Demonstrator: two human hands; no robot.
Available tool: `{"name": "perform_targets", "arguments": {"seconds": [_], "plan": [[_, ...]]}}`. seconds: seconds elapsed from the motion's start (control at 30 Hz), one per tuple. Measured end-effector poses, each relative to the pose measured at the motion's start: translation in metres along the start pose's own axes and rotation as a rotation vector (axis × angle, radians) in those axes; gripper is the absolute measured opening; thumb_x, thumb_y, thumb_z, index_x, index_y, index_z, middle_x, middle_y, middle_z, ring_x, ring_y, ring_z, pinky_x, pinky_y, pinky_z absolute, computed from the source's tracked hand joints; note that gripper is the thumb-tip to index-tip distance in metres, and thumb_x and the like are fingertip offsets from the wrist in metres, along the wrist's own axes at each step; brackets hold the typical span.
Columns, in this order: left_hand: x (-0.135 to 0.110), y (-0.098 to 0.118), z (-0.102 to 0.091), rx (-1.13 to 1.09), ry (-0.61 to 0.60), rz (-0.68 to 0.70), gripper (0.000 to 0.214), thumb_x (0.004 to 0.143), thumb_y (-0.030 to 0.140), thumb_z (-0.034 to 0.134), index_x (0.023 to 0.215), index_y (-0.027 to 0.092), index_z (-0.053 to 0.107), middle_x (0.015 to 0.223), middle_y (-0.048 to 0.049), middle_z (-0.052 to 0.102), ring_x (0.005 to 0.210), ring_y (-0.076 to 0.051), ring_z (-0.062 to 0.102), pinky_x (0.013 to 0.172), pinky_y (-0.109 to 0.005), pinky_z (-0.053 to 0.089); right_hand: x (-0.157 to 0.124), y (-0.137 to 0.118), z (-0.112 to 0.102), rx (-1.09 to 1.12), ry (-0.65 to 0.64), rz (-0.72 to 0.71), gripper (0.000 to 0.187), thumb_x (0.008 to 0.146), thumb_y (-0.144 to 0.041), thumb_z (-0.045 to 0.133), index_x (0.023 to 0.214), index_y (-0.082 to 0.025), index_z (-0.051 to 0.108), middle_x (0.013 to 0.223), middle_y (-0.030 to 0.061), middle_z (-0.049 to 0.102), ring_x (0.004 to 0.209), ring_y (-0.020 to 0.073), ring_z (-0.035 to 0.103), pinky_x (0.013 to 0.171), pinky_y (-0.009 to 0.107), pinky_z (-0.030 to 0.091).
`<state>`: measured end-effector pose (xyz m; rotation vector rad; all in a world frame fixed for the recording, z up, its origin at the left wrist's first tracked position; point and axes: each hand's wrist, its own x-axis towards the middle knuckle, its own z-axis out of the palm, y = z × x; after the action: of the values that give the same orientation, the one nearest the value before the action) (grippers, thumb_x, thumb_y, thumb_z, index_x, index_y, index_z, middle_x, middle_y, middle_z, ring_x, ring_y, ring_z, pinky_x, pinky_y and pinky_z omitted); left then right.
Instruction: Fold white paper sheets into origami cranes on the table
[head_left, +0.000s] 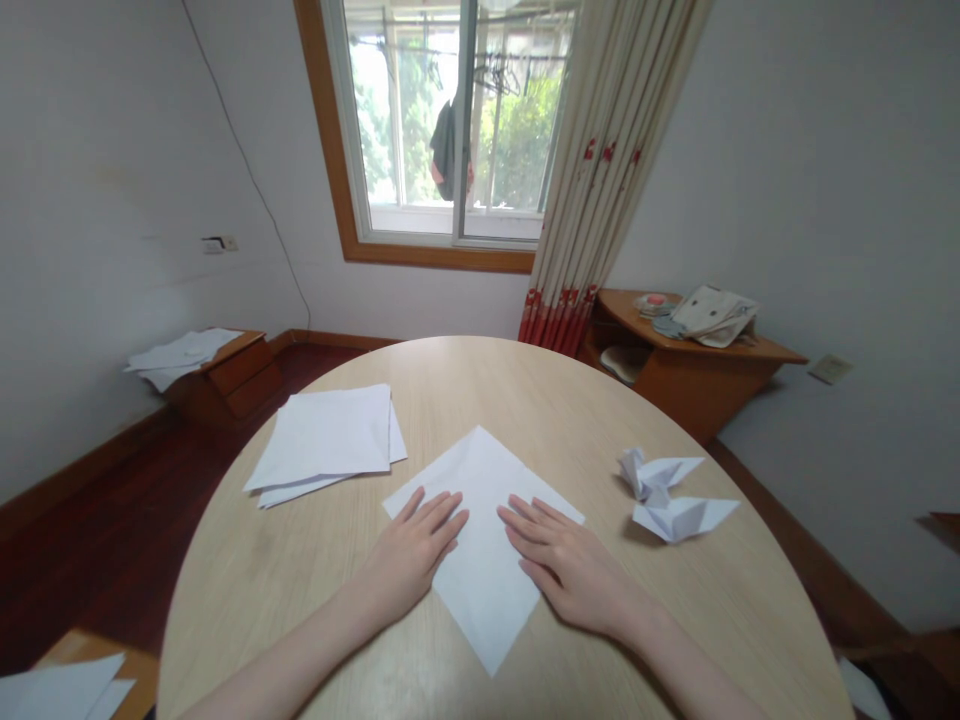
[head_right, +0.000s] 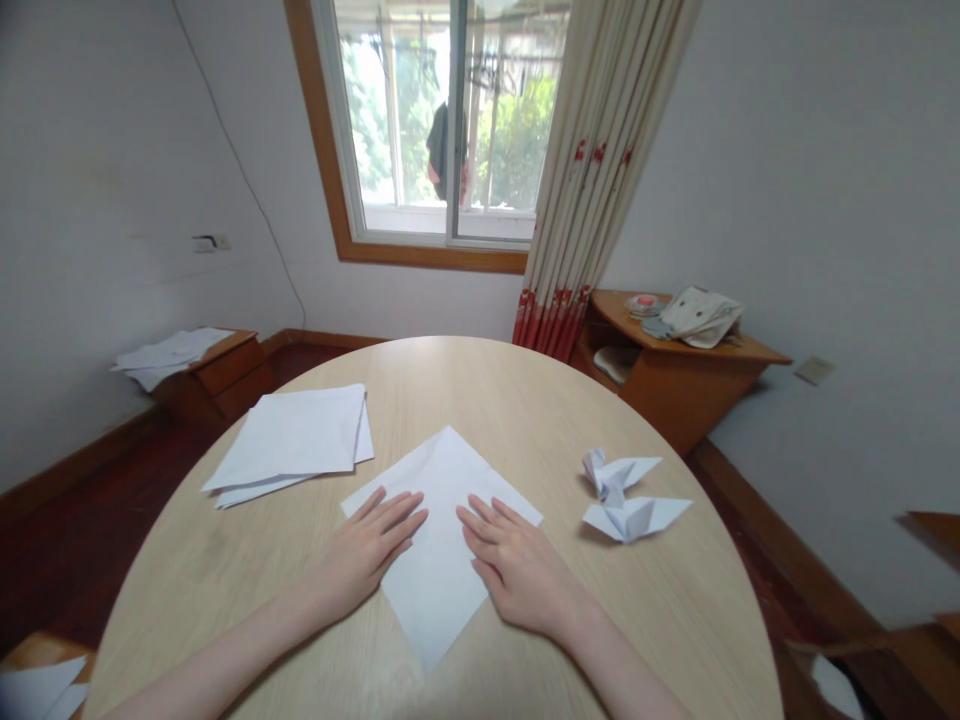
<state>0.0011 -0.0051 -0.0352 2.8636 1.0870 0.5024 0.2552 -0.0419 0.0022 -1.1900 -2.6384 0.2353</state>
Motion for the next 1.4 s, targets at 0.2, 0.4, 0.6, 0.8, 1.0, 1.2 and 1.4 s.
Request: {"name": "perform_targets", "arguments": {"seconds": [0.2,0.4,0.6,0.8,1.0,1.2,1.4], "plan": [[0.0,-0.008,0.008,-0.047,0.082,-0.07,0.033,0.098,0.016,0.038,0.127,0.022,0.052,0.134,-0.0086,0.054,0.122,-0.022,0.051,0.106,-0.048,0.038,0.001,-0.009,-0.006,0.133,-0.026,-0.045,0.031,0.089,-0.017,0.052,0.117,-0.018,0.064,0.134,0.0083,0.055,0.133,0.0264,0.038,0.11,0.051,0.032],[0.001,-0.005,0.003,-0.138,0.133,-0.153,0.035,0.094,0.013,0.038,0.125,0.017,0.054,0.127,-0.0105,0.058,0.117,-0.023,0.053,0.099,-0.041,0.047,0.001,-0.011,-0.005,0.222,-0.09,-0.036,0.032,0.089,-0.021,0.055,0.12,-0.02,0.063,0.136,0.0082,0.052,0.131,0.0265,0.04,0.11,0.05,0.032],[0.0,-0.001,0.002,-0.166,0.096,-0.19,0.037,0.093,0.018,0.04,0.129,0.016,0.051,0.134,-0.011,0.053,0.124,-0.024,0.05,0.104,-0.044,0.042,0.002,-0.012,-0.003,0.228,-0.122,0.005,0.036,0.091,-0.027,0.055,0.127,-0.022,0.058,0.142,0.0077,0.045,0.135,0.0264,0.035,0.111,0.049,0.031],[-0.001,0.0,0.001,-0.193,-0.041,-0.12,0.042,0.095,0.02,0.042,0.137,0.016,0.043,0.145,-0.0105,0.04,0.134,-0.022,0.036,0.11,-0.043,0.034,0.003,-0.012,0.001,0.221,-0.136,0.053,0.042,0.093,-0.036,0.052,0.134,-0.025,0.05,0.146,0.0055,0.037,0.137,0.0264,0.03,0.112,0.049,0.028],[0.001,0.004,-0.012,-0.231,-0.189,-0.074,0.048,0.098,0.029,0.042,0.142,0.015,0.034,0.149,-0.0112,0.031,0.138,-0.022,0.026,0.113,-0.045,0.029,0.003,-0.014,0.004,0.19,-0.133,0.106,0.043,0.095,-0.037,0.049,0.136,-0.025,0.047,0.148,0.0065,0.033,0.137,0.0256,0.029,0.112,0.048,0.029],[0.001,0.008,-0.021,-0.267,-0.281,-0.007,0.078,0.084,0.046,0.064,0.145,0.012,0.028,0.15,-0.0159,0.025,0.139,-0.027,0.023,0.113,-0.047,0.025,0.002,-0.018,0.005,0.159,-0.175,0.172,0.051,0.094,-0.038,0.05,0.141,-0.023,0.039,0.151,0.0093,0.024,0.14,0.0265,0.021,0.113,0.049,0.025],[0.003,0.009,-0.023,-0.274,-0.273,0.016,0.075,0.083,0.045,0.066,0.143,0.013,0.035,0.147,-0.0159,0.03,0.137,-0.027,0.029,0.111,-0.047,0.029,0.0,-0.018,0.0,0.208,-0.271,0.172,0.075,0.086,-0.054,0.055,0.146,-0.022,0.025,0.154,0.0093,0.011,0.142,0.0256,0.009,0.116,0.047,0.016]]}}
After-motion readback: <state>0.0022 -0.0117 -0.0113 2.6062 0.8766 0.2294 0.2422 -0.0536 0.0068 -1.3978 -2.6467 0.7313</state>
